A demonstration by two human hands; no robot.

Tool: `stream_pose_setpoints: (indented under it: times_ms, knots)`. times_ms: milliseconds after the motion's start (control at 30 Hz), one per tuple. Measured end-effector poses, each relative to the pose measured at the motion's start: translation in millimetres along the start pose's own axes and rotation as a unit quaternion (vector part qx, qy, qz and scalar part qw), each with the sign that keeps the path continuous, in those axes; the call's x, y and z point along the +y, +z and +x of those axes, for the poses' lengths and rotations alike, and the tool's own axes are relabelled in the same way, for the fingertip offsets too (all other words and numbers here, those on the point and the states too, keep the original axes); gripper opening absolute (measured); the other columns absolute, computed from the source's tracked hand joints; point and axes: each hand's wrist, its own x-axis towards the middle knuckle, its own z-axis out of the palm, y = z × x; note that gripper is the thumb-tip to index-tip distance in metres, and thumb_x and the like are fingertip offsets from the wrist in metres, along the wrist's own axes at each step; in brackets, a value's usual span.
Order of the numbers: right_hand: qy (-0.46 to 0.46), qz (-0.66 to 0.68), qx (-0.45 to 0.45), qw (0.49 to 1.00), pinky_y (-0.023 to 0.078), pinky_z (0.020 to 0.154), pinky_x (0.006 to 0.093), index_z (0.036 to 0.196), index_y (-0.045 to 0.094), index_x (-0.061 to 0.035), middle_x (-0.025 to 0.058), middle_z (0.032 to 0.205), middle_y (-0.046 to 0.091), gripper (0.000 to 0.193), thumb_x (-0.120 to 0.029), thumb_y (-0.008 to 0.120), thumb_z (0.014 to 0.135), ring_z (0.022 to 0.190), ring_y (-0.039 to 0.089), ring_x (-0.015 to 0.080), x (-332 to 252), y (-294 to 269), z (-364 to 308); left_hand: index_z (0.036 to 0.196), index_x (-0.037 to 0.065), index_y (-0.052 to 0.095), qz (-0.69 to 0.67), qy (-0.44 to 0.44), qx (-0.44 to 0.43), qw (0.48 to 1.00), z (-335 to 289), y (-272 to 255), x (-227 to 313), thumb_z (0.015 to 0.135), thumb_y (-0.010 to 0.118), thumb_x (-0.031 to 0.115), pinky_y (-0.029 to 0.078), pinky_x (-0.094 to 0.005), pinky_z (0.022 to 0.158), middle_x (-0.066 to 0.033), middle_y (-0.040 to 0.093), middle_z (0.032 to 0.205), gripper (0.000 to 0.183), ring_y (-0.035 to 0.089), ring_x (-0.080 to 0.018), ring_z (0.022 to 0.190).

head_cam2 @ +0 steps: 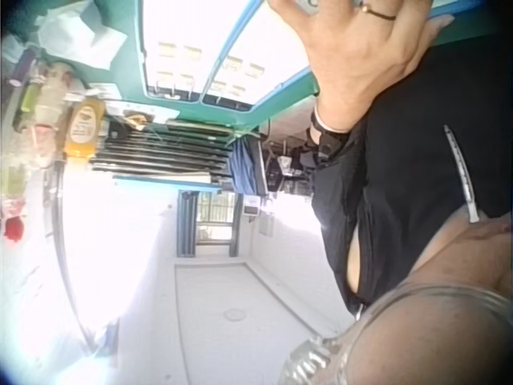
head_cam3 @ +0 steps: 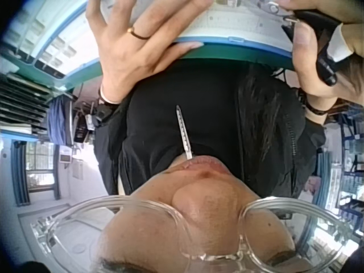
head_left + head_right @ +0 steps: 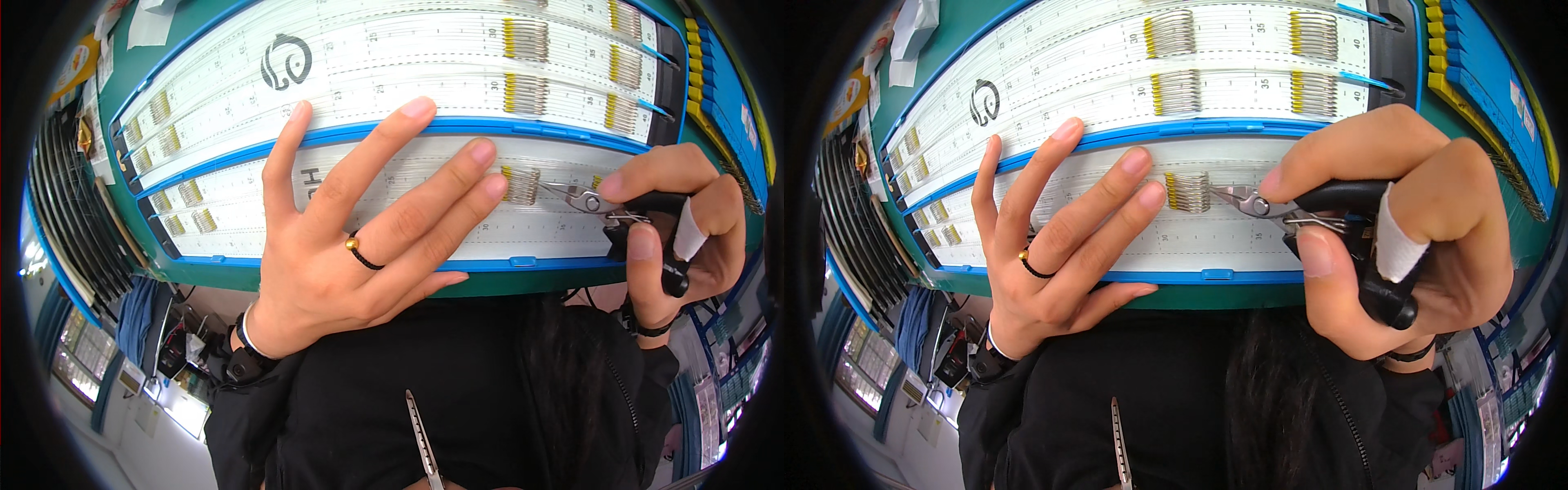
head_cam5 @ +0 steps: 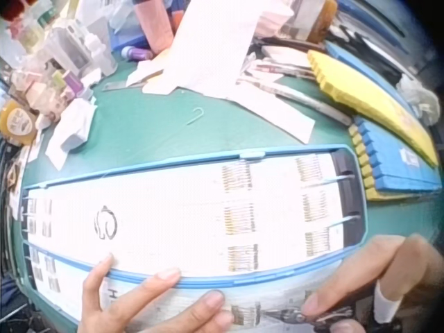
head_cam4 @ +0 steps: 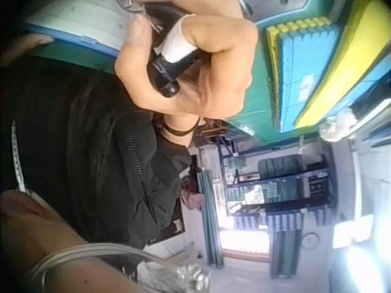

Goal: Cutting the excess leads of electronic components mounted on a strip using side cutters.

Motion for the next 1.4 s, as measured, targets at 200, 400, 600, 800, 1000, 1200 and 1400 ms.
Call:
stream_pose_setpoints:
  times_ms: [200,400,600,800,1000,1200,1400]
  knots:
    - [0.012,-0.020,-0.002,1.000,0.051,0.071,0.0278,0.084,0.033,-0.0093,0.0239,0.094,0.065,0.026,-0.010,0.058,0.091,0.076,0.060,0.0161,-1.3,2.6,0.5,0.125,0.024,0.065,0.002,-0.007,-0.023,1.000,-0.8,-0.4,-0.1,0.081,0.052,0.062,0.017,-0.0564,0.116,0.0078,0.054,0.138,0.060,0.043,-0.0284,0.133]
    - [-0.003,-0.059,-0.007,0.998,0.050,0.069,0.0273,0.083,0.032,-0.0092,0.0225,0.094,0.066,0.025,-0.012,0.056,0.093,0.075,0.060,0.0161,-0.4,0.3,1.7,0.125,0.028,0.065,-0.010,-0.024,-0.027,0.999,-2.6,-0.3,2.1,0.079,0.053,0.063,0.014,-0.0554,0.118,0.0090,0.053,0.139,0.059,0.040,-0.0272,0.135]
    - [0.009,-0.064,0.014,0.998,0.050,0.069,0.0275,0.082,0.033,-0.0092,0.0224,0.092,0.066,0.024,-0.011,0.054,0.093,0.074,0.060,0.0161,-1.9,2.2,-1.2,0.125,0.030,0.066,-0.016,-0.021,-0.026,0.999,-1.9,1.5,1.2,0.079,0.053,0.063,0.013,-0.0553,0.118,0.0092,0.052,0.139,0.058,0.040,-0.0271,0.135]
    - [0.007,-0.066,0.014,0.998,0.050,0.070,0.0277,0.081,0.033,-0.0091,0.0219,0.092,0.066,0.022,-0.009,0.053,0.092,0.074,0.060,0.0162,-2.8,3.4,0.0,0.125,0.030,0.066,-0.005,-0.018,-0.025,1.000,-3.4,1.7,0.0,0.080,0.051,0.063,0.013,-0.0553,0.117,0.0091,0.052,0.139,0.057,0.040,-0.0274,0.135]
    - [0.007,-0.071,0.010,0.997,0.050,0.071,0.0278,0.081,0.035,-0.0090,0.0213,0.092,0.066,0.020,-0.007,0.051,0.091,0.075,0.060,0.0164,-3.8,0.6,0.3,0.125,0.030,0.066,-0.002,-0.013,-0.021,1.000,-2.6,1.7,0.4,0.081,0.050,0.063,0.013,-0.0555,0.117,0.0090,0.052,0.139,0.057,0.040,-0.0275,0.135]
    - [0.015,-0.075,0.006,0.997,0.050,0.071,0.0278,0.081,0.034,-0.0092,0.0215,0.092,0.066,0.020,-0.007,0.051,0.091,0.076,0.061,0.0165,-5.8,2.2,-0.1,0.124,0.029,0.066,0.002,-0.009,-0.013,1.000,-3.8,2.7,-1.1,0.082,0.049,0.063,0.014,-0.0550,0.117,0.0091,0.052,0.139,0.056,0.041,-0.0271,0.134]
    - [-0.017,-0.069,-0.022,0.997,0.050,0.070,0.0273,0.082,0.033,-0.0093,0.0225,0.093,0.066,0.022,-0.006,0.053,0.091,0.076,0.060,0.0159,-0.2,-0.4,2.4,0.123,0.027,0.067,0.010,0.005,-0.015,1.000,-2.5,1.1,-2.7,0.085,0.048,0.061,0.017,-0.0554,0.116,0.0094,0.053,0.138,0.054,0.043,-0.0271,0.133]
